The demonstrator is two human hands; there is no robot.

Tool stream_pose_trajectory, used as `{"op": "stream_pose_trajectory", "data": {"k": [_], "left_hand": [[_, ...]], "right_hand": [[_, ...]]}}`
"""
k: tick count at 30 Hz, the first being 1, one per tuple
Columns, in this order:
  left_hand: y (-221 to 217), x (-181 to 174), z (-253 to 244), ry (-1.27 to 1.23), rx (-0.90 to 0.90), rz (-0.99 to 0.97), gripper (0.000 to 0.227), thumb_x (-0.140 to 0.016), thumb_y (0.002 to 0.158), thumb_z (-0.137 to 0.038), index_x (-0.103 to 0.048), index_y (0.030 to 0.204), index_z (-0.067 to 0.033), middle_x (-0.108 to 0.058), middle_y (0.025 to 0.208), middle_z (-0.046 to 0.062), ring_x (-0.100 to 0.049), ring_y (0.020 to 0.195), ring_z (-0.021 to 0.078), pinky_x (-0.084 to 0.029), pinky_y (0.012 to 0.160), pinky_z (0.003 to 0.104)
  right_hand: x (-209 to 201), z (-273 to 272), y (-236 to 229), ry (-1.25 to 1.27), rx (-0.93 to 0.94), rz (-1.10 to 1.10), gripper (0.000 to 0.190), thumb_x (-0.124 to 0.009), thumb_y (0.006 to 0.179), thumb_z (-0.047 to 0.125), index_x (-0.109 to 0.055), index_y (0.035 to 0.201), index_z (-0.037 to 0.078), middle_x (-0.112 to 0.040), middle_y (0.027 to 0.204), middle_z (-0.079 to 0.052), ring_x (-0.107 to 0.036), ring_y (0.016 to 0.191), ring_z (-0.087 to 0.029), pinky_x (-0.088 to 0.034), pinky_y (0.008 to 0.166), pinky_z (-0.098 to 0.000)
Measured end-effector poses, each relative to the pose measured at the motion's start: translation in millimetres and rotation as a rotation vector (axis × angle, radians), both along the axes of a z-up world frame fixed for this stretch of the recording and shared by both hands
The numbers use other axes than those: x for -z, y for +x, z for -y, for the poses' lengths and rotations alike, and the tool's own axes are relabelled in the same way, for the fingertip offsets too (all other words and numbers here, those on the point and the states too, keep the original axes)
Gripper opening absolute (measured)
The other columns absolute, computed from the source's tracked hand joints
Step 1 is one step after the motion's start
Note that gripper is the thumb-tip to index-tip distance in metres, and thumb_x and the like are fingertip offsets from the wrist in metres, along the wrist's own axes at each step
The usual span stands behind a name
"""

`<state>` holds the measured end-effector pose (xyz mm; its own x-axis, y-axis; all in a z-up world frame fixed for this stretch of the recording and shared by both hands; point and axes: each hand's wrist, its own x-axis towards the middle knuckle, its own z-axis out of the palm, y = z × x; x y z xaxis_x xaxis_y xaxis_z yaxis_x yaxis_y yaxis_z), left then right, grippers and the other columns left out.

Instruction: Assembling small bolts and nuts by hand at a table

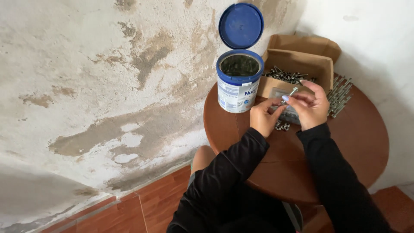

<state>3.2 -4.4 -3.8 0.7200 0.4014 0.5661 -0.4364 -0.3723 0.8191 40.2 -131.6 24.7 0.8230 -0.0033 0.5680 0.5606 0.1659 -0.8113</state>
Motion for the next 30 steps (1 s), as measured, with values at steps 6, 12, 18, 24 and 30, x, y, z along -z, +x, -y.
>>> {"op": "stream_pose_trajectory", "data": {"k": [6, 12, 18, 24, 30], "left_hand": [[0, -2, 1, -0.002, 0.017, 0.039, 0.02, -0.086, 0.081, -0.03, -0.077, 0.096, -0.0204, -0.074, 0.074, 0.01, -0.074, 0.069, 0.0318, -0.059, 0.059, 0.041], [-4, -2, 0, 0.011, 0.032, -0.024, 0.017, -0.082, 0.083, -0.037, -0.077, 0.097, -0.0287, -0.067, 0.059, 0.006, -0.071, 0.064, 0.0298, -0.059, 0.059, 0.039], [-2, -1, 0, -0.012, 0.003, -0.068, 0.019, -0.083, 0.083, -0.037, -0.077, 0.098, -0.0285, -0.069, 0.062, 0.005, -0.072, 0.064, 0.0263, -0.058, 0.056, 0.039], [-14, -4, -7, 0.009, 0.162, 0.078, 0.02, -0.078, 0.091, -0.026, -0.077, 0.109, -0.0171, -0.078, 0.098, -0.004, -0.062, 0.065, 0.0087, -0.054, 0.068, 0.028], [-7, 0, -5, 0.011, 0.113, 0.078, 0.018, -0.079, 0.089, -0.026, -0.077, 0.104, -0.0153, -0.078, 0.095, -0.007, -0.058, 0.061, 0.0082, -0.053, 0.067, 0.029]], "right_hand": [[-9, -3, -10, -0.091, -0.036, 0.145, 0.059, -0.082, 0.091, -0.011, -0.052, 0.142, -0.006, -0.068, 0.109, -0.03, -0.072, 0.101, -0.037, -0.061, 0.094, -0.0473], [-20, -5, -22, -0.059, -0.098, 0.068, 0.05, -0.08, 0.091, -0.01, -0.057, 0.136, -0.002, -0.069, 0.114, -0.027, -0.073, 0.105, -0.034, -0.064, 0.093, -0.0442], [16, 6, 18, 0.006, -0.076, -0.047, 0.035, -0.088, 0.088, -0.003, -0.068, 0.115, 0.003, -0.071, 0.117, -0.019, -0.076, 0.102, -0.025, -0.067, 0.088, -0.0373], [-7, 1, -10, -0.08, 0.013, 0.004, 0.028, -0.089, 0.087, -0.001, -0.065, 0.099, 0.007, -0.07, 0.091, -0.008, -0.071, 0.085, -0.013, -0.064, 0.083, -0.0254], [-10, -2, -13, -0.024, -0.077, -0.003, 0.019, -0.082, 0.09, -0.002, -0.067, 0.099, 0.005, -0.074, 0.107, -0.013, -0.075, 0.103, -0.019, -0.065, 0.094, -0.0294]]}}
